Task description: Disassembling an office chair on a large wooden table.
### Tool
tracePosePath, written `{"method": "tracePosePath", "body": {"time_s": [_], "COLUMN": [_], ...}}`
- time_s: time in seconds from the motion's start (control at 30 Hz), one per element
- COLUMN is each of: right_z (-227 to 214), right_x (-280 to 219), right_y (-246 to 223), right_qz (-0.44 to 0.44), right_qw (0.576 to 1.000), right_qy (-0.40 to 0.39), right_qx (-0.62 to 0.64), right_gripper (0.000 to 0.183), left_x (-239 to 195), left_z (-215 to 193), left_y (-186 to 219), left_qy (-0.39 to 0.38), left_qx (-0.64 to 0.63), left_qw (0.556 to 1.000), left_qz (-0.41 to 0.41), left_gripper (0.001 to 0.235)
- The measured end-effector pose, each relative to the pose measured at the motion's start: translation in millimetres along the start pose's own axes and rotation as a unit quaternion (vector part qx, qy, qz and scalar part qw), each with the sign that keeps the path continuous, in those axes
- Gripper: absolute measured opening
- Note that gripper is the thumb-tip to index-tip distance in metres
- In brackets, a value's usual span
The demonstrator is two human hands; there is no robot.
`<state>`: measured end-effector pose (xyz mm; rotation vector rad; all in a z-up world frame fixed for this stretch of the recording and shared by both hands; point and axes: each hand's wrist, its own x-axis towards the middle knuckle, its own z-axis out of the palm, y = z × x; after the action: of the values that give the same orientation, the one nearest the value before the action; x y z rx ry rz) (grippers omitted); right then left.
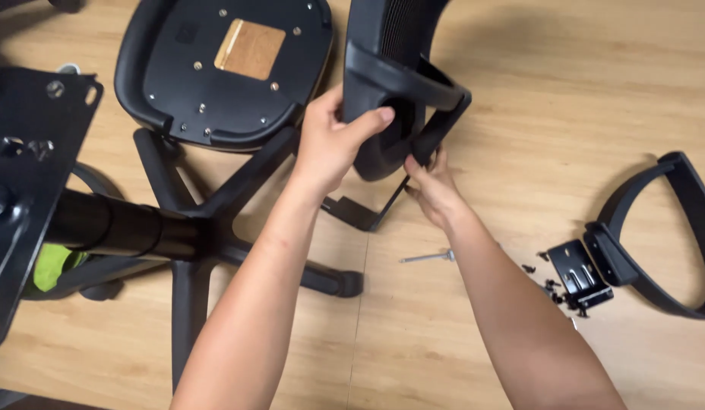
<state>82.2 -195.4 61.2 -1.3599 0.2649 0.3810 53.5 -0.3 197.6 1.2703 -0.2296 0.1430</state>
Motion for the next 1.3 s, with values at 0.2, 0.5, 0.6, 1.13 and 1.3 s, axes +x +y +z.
{"method": "tracePosePath", "body": {"time_s": [0.2, 0.5, 0.6, 1.13, 1.3], "right_z": [-5.4, -11.9, -18.2, -31.4, -27.5], "right_x": [21.8, 12.3, 13.3, 3.2, -10.6], "right_y": [25.7, -103.1, -139.6, -195.4, -184.8], "right_qz": [-0.042, -0.179, -0.213, -0.095, -0.039], "right_qw": [0.991, 0.973, 0.953, 0.805, 0.792], "right_qy": [-0.008, -0.020, -0.068, -0.102, -0.157], "right_qx": [0.127, -0.143, -0.203, -0.576, -0.589], "right_gripper": [0.096, 0.103, 0.105, 0.106, 0.097], "left_x": [-18.0, -62.4, -78.7, -174.9, -246.9], "left_z": [-16.0, -2.7, -0.7, -7.6, -8.2], "left_y": [2.0, 32.7, 2.6, -31.6, -81.8], "left_qy": [0.038, 0.143, 0.139, 0.333, 0.336], "left_qx": [0.026, -0.116, -0.141, -0.193, -0.041], "left_qw": [0.999, 0.979, 0.980, 0.923, 0.933], "left_qz": [-0.005, 0.088, 0.029, -0.028, -0.122], "left_gripper": [0.026, 0.060, 0.057, 0.042, 0.031]}}
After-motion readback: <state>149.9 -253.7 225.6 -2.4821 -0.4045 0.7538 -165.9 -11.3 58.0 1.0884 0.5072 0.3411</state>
